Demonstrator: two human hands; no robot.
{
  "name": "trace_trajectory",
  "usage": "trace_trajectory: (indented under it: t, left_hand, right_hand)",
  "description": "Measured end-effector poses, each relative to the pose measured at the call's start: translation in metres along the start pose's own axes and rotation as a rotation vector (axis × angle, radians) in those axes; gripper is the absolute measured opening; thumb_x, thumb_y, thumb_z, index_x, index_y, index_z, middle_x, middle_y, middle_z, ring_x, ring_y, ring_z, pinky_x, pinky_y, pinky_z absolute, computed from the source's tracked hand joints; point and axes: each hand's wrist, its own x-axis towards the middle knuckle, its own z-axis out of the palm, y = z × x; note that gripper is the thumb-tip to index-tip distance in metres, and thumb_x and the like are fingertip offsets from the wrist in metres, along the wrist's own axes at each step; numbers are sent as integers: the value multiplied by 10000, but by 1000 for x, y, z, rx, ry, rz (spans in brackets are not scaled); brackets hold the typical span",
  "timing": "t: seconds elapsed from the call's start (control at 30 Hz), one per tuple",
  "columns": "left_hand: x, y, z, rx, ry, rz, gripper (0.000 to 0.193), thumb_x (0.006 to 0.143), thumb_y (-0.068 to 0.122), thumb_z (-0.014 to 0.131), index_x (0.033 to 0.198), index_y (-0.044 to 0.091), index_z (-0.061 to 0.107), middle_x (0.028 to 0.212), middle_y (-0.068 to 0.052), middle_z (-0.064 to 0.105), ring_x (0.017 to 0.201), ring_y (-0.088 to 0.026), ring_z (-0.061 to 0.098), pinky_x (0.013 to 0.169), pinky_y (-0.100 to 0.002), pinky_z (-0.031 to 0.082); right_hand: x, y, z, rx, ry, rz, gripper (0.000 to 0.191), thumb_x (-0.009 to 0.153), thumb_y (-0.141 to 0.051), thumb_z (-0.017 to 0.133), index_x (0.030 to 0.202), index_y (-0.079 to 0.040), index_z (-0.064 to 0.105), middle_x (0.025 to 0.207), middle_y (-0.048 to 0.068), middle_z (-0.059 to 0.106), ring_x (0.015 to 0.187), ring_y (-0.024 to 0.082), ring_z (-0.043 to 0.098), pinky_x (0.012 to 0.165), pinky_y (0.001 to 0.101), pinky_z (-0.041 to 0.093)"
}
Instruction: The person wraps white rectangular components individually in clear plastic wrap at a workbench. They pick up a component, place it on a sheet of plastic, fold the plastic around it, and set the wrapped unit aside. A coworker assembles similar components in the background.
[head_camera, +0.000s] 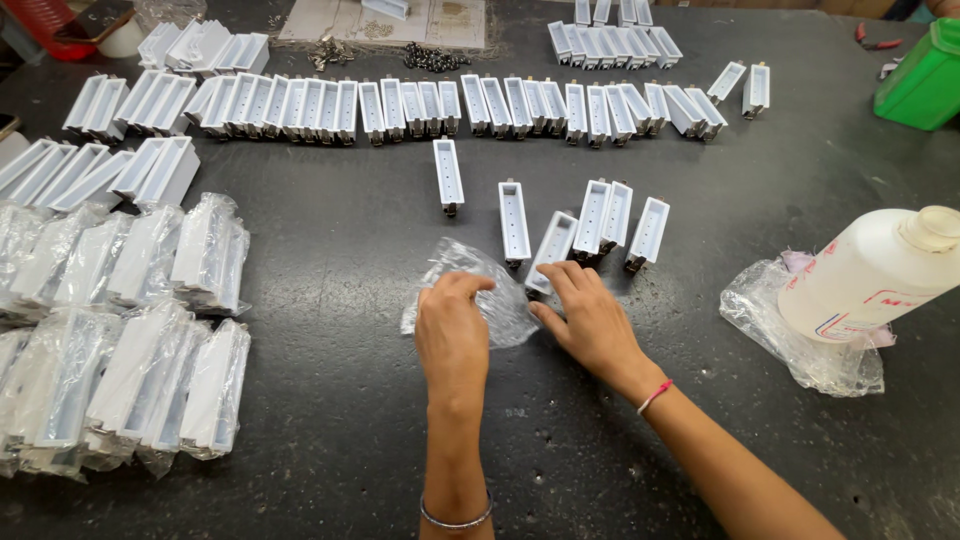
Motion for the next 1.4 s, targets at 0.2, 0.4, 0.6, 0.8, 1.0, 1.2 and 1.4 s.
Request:
trace_trajectory:
  t: [0.2,0.4,0.6,0.8,1.0,1.2,1.4]
  left_hand:
    - [1,-6,16,44,116,96,286,923,48,625,1186,82,733,1266,-90,679,1102,-301,637,925,-407,526]
    - [8,9,-1,44,115,68,234,889,-2,624,978,126,799,1222,-68,705,1123,-275,649,939,-399,550]
    - [2,0,8,70,68,112,247,906,-19,602,944,115,806,1217,-60,723,1130,-272,650,986,-396,526]
    - [-7,-5,36,89,-64,157,417,902,-59,557,1247,118,708,1320,-49,667,1120,-262,643,992,-391,501]
    - [-12,15,36,119,-182,154,488,879,-63,570,1325,123,640,1374,-19,642,1078,-259,651,964,-372,526]
    - [-1,62,7,73,-147,333,486,864,-59,581,1316,106,655,1349,-97,650,1121,-291,675,969,-397,533]
    - [-37,98,11,-198,-519,200,428,928,-9,505,1311,118,648,1335,-92,688,1141,-341,670,975,-416,535]
  right_hand:
    - [-11,13,0,-45,29,74,431,878,-295,749,1197,-36,618,1051,100,599,1008,265,596,858,415,529]
    - [-3,3,-3,-16,153,96,317,818,-278,791,957,-27,655,1141,170,564,1055,345,587,835,447,523]
    - [-29,33,0,50,39,220,325,848,-302,763,877,-19,607,1177,193,633,974,322,685,822,424,577]
    - [-61,92,-19,776,29,648,210,898,-281,696,859,-83,638,854,101,726,798,207,718,723,342,589]
    - [-68,114,-67,1188,-40,496,221,928,-277,711,892,-80,618,765,75,631,669,147,600,596,268,520]
    - [-41,71,-84,963,-232,482,231,903,-287,694,887,-58,665,736,66,660,652,143,629,588,268,550]
    - [-38,61,-58,1125,-242,531,213,980,-225,612,1059,-27,625,946,74,685,832,141,665,730,291,582]
